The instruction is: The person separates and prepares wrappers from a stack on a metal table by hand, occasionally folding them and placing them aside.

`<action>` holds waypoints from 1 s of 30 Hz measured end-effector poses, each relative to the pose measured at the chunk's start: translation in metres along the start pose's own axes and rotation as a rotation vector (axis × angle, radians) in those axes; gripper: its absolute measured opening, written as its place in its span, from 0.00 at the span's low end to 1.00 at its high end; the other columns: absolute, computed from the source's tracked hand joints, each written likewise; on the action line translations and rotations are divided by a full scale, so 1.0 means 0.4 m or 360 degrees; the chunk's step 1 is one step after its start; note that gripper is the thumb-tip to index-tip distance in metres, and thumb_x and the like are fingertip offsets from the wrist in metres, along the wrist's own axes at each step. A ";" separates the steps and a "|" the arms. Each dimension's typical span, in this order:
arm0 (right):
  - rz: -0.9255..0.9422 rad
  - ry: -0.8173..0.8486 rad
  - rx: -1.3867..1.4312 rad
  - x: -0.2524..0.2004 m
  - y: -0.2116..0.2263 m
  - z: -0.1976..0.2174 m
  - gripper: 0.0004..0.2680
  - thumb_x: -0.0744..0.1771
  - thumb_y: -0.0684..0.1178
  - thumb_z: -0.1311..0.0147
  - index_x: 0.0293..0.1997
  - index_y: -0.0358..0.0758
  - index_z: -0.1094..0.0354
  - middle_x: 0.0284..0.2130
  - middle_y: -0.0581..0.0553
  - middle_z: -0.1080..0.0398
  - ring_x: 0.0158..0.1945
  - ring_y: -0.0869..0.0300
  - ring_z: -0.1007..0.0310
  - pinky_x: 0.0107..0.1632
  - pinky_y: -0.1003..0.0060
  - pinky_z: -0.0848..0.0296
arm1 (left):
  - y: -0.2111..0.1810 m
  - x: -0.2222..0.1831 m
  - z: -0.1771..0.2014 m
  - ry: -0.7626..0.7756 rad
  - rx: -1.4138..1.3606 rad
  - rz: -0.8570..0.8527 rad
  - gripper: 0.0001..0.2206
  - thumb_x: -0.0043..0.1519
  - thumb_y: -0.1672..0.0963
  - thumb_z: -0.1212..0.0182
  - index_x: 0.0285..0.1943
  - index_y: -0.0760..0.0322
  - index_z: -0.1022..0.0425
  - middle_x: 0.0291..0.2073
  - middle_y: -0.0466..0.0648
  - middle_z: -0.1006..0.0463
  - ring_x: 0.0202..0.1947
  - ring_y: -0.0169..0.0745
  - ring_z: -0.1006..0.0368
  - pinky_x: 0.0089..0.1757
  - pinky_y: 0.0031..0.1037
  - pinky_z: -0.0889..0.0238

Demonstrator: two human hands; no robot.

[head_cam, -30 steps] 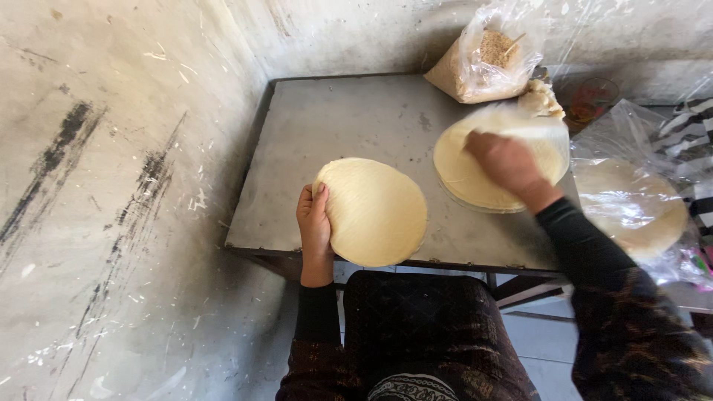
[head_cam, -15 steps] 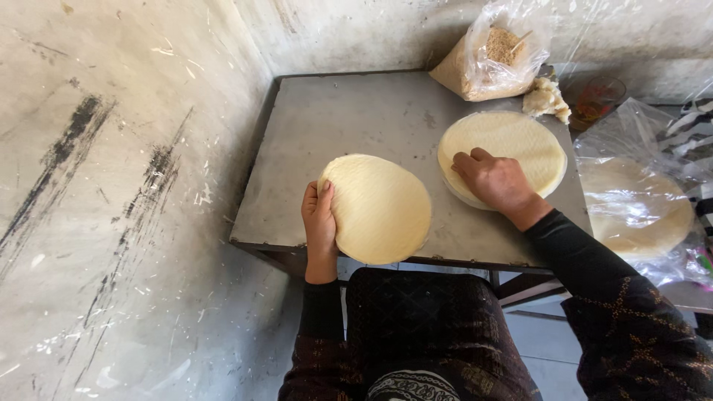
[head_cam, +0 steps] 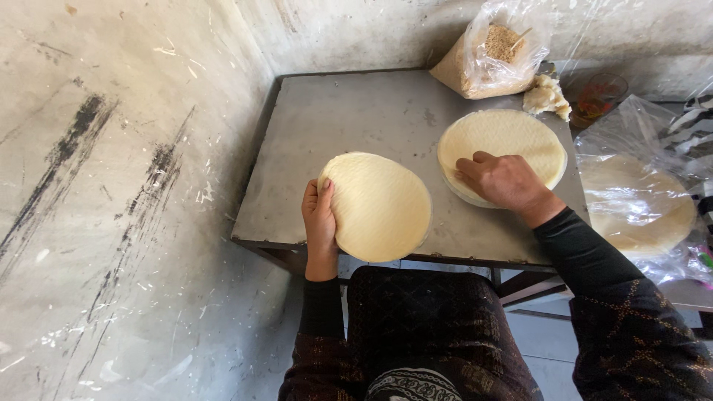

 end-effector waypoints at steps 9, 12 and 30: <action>-0.0083 -0.0207 0.0270 0.041 0.078 0.067 0.11 0.66 0.56 0.40 0.40 0.37 0.24 0.28 0.44 0.26 0.20 0.56 0.28 0.23 0.62 0.28 | -0.025 -0.029 -0.046 0.0294 -0.0092 0.0235 0.19 0.65 0.48 0.48 0.51 0.69 0.27 0.35 0.52 0.20 0.32 0.36 0.21 0.34 0.28 0.24; -0.0145 -0.0251 0.0730 0.054 0.146 0.033 0.08 0.68 0.50 0.39 0.42 0.35 0.25 0.29 0.45 0.26 0.21 0.61 0.28 0.25 0.67 0.28 | 0.010 -0.036 -0.027 0.0467 -0.0122 0.0238 0.17 0.69 0.51 0.43 0.54 0.72 0.27 0.40 0.51 0.22 0.38 0.35 0.23 0.40 0.28 0.26; -0.0479 -0.0233 0.1733 0.093 0.394 -0.032 0.08 0.67 0.42 0.39 0.42 0.32 0.36 0.41 0.44 0.34 0.41 0.63 0.24 0.43 0.70 0.18 | -0.028 -0.070 -0.061 0.0941 -0.0175 0.0141 0.14 0.67 0.53 0.33 0.51 0.68 0.26 0.50 0.39 0.28 0.50 0.27 0.30 0.52 0.22 0.32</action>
Point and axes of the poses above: each hand's wrist, its own x-axis towards the middle knuckle, its own z-axis out of the back of the hand, y = z × x, the point moved 5 cm from there along x, towards the middle knuckle
